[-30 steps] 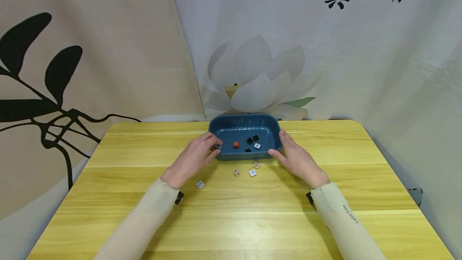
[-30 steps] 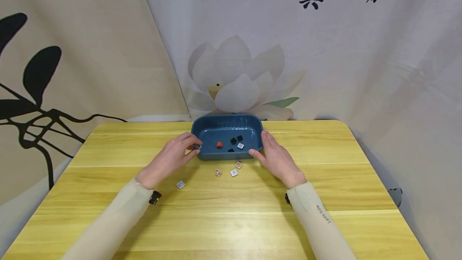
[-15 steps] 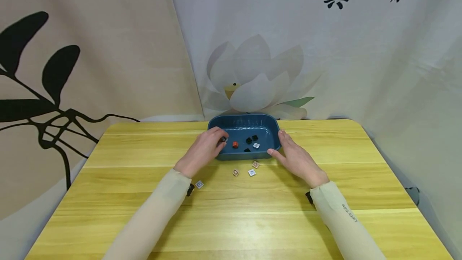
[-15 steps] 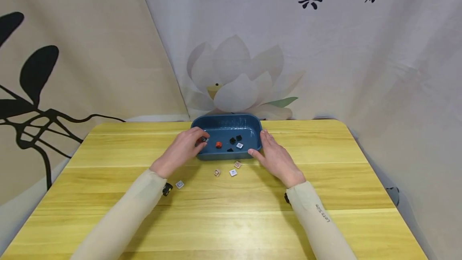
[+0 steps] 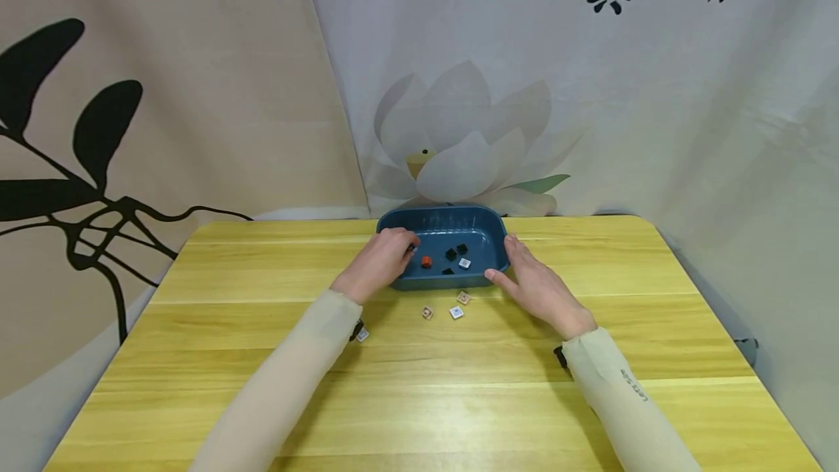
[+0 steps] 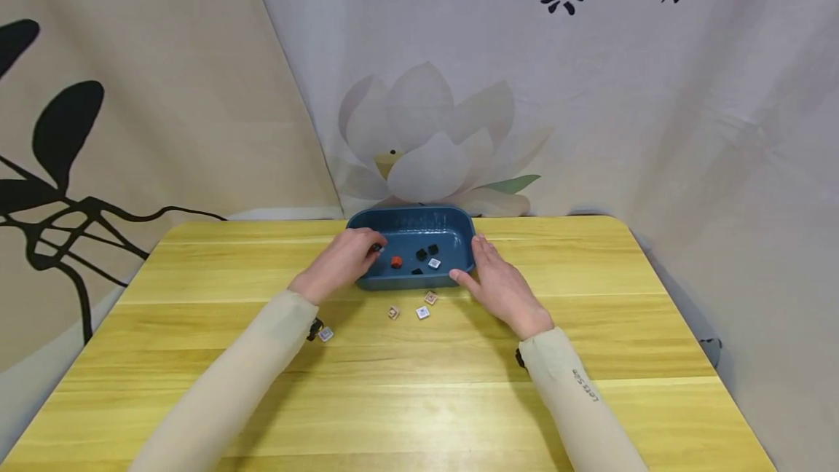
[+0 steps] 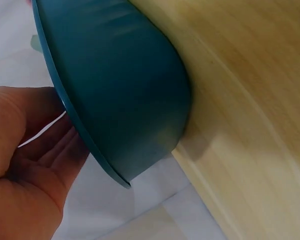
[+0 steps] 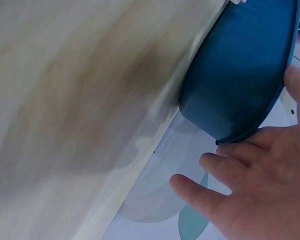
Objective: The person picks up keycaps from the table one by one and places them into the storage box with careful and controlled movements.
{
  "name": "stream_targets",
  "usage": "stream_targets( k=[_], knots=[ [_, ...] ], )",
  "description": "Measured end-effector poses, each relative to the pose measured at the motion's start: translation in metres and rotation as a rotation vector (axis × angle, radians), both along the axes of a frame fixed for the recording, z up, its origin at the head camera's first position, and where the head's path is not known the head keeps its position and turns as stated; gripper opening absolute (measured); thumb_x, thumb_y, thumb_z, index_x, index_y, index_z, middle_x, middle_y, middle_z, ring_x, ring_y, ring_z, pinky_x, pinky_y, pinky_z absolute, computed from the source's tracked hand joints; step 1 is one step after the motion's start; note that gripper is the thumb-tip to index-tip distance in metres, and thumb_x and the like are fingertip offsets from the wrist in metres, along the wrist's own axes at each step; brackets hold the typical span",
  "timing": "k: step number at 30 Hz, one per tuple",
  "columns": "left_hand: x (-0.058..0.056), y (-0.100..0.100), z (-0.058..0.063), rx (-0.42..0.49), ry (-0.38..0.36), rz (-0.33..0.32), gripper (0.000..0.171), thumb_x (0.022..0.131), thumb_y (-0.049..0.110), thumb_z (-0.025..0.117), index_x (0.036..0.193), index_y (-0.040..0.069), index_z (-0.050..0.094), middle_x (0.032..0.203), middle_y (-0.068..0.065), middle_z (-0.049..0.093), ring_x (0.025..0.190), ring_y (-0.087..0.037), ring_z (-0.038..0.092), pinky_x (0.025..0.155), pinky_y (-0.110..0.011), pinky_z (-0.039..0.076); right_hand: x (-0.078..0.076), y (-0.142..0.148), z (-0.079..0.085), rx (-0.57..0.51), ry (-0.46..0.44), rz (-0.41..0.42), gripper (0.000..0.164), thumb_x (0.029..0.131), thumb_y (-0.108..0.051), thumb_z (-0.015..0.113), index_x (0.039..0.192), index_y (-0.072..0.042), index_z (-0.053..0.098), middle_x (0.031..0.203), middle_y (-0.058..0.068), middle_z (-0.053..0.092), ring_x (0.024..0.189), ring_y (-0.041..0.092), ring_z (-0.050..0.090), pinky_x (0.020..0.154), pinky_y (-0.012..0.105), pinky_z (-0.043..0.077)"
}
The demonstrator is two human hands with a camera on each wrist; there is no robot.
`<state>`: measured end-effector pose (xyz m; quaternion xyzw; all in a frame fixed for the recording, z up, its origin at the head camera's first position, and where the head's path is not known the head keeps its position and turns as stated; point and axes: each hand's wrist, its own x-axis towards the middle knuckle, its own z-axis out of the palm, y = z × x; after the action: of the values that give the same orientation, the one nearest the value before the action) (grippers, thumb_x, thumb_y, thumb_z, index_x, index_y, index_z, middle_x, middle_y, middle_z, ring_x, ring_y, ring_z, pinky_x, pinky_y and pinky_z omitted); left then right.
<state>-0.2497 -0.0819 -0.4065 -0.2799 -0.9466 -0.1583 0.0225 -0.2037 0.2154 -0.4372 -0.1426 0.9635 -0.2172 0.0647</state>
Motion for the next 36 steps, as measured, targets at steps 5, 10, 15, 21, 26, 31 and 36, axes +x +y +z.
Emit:
stream_targets(
  k=[5, 10, 15, 21, 26, 31, 36],
  knots=[
    [-0.007, 0.005, 0.0, -0.052, -0.062, 0.014, 0.026, 0.099, 0.001, 0.067, 0.124, 0.0, 0.073, 0.121, -0.014, 0.072, 0.108, -0.025, 0.07, 0.093, -0.036, 0.058, 0.0, 0.0, 0.0, 0.001, 0.003, 0.001, 0.092, 0.106, -0.062, 0.043, 0.164, 0.002, 0.011, 0.172, 0.017, 0.006, 0.157, 0.038, 0.015, 0.123, 0.054, 0.021],
    [-0.013, 0.01, -0.004, -0.102, -0.121, 0.042, 0.026, 0.099, 0.002, 0.068, 0.125, 0.001, 0.073, 0.124, -0.014, 0.072, 0.101, -0.022, 0.07, 0.091, -0.035, 0.058, 0.0, 0.0, 0.0, 0.003, 0.003, -0.001, 0.091, 0.106, -0.061, 0.044, 0.164, 0.001, 0.011, 0.172, 0.017, 0.006, 0.157, 0.038, 0.015, 0.123, 0.054, 0.021],
    [-0.018, 0.013, -0.007, -0.125, -0.16, 0.067, 0.024, 0.1, 0.003, 0.068, 0.122, 0.001, 0.074, 0.12, -0.013, 0.072, 0.094, -0.021, 0.067, 0.092, -0.035, 0.058, 0.0, 0.0, 0.001, 0.005, 0.003, -0.001, 0.091, 0.106, -0.062, 0.043, 0.164, 0.001, 0.011, 0.172, 0.017, 0.006, 0.157, 0.038, 0.015, 0.123, 0.054, 0.021],
    [-0.023, 0.017, -0.01, -0.142, -0.205, 0.089, 0.019, 0.1, 0.005, 0.067, 0.118, 0.002, 0.074, 0.111, -0.012, 0.072, 0.088, -0.022, 0.064, 0.087, -0.034, 0.057, -0.001, 0.0, 0.0, 0.01, 0.006, -0.006, 0.092, 0.106, -0.062, 0.043, 0.164, 0.002, 0.012, 0.172, 0.018, 0.007, 0.157, 0.038, 0.016, 0.123, 0.054, 0.021],
    [-0.025, 0.015, -0.014, -0.146, -0.215, 0.096, 0.017, 0.101, 0.004, 0.066, 0.115, 0.003, 0.075, 0.107, -0.011, 0.071, 0.085, -0.022, 0.063, 0.085, -0.034, 0.057, -0.001, -0.001, 0.0, 0.009, 0.008, -0.004, 0.091, 0.106, -0.061, 0.043, 0.164, 0.003, 0.013, 0.172, 0.02, 0.01, 0.157, 0.038, 0.016, 0.123, 0.055, 0.022],
    [-0.026, 0.013, -0.017, -0.141, -0.22, 0.098, 0.023, 0.099, 0.002, 0.067, 0.121, 0.003, 0.073, 0.115, -0.012, 0.072, 0.088, -0.021, 0.065, 0.09, -0.036, 0.057, -0.001, -0.002, -0.001, 0.009, 0.006, -0.007, 0.091, 0.106, -0.062, 0.043, 0.164, 0.002, 0.012, 0.172, 0.02, 0.009, 0.157, 0.038, 0.015, 0.123, 0.055, 0.022],
    [-0.024, 0.012, -0.016, -0.158, -0.172, 0.072, 0.03, 0.101, 0.009, 0.068, 0.13, 0.003, 0.069, 0.121, -0.013, 0.072, 0.091, -0.021, 0.067, 0.092, -0.037, 0.058, 0.0, -0.002, 0.0, 0.012, 0.005, -0.008, 0.091, 0.106, -0.061, 0.043, 0.164, 0.002, 0.012, 0.172, 0.02, 0.009, 0.157, 0.038, 0.015, 0.123, 0.055, 0.022]
  ],
)
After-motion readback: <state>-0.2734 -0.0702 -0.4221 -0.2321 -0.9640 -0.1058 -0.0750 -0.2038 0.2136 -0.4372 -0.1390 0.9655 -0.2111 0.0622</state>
